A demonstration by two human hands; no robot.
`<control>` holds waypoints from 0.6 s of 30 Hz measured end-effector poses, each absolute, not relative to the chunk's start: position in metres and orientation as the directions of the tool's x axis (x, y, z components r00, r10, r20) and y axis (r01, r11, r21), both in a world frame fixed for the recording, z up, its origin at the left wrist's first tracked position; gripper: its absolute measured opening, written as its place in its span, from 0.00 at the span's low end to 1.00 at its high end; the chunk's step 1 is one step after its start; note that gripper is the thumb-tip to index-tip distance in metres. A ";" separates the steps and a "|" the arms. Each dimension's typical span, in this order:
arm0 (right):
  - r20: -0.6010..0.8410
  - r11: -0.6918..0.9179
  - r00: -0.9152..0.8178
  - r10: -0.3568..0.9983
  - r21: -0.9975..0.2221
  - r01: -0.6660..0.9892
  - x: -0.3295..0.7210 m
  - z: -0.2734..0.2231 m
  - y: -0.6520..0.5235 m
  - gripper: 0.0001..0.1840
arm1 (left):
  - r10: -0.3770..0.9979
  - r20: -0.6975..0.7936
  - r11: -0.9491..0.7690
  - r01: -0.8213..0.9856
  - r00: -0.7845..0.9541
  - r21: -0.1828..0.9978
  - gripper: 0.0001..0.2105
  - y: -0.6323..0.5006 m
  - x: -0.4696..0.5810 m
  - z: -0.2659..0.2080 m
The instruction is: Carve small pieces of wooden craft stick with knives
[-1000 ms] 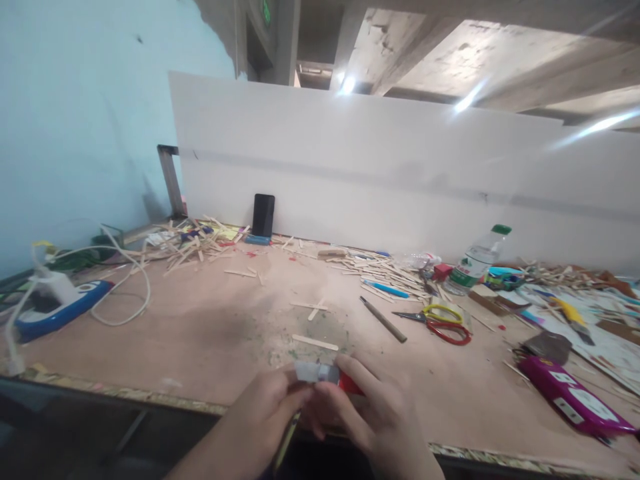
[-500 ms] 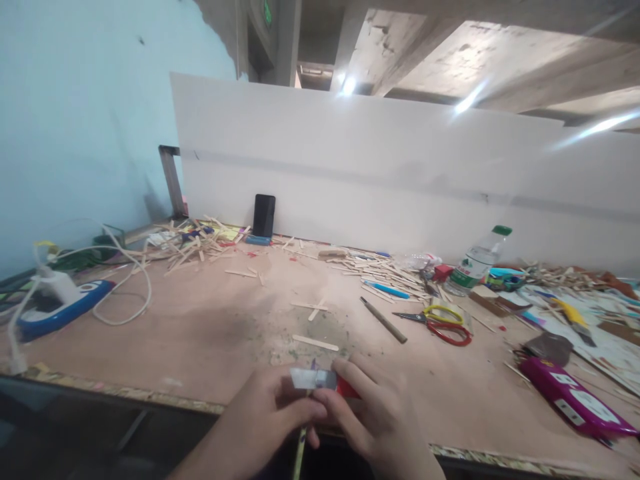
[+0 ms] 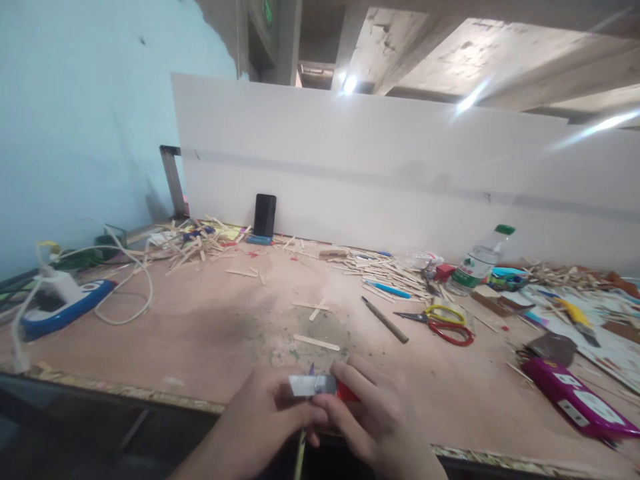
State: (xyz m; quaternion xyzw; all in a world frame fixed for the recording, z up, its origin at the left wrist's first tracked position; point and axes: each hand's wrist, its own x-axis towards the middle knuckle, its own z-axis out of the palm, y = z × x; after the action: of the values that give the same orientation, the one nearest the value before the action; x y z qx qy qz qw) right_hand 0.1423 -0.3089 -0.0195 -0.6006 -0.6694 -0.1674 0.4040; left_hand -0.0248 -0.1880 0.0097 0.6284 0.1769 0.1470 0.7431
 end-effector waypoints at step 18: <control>0.747 0.226 0.072 0.661 -0.290 0.930 0.142 -0.021 -0.307 0.17 | 0.401 -0.074 0.093 0.040 0.913 0.995 0.17 -0.188 -0.028 0.011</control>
State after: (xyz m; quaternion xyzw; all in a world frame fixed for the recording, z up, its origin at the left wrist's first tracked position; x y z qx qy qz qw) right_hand 0.1425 -0.3073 -0.0209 -0.6009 -0.6619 -0.1606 0.4183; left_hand -0.0278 -0.1877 0.0114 0.6619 0.1666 0.1251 0.7201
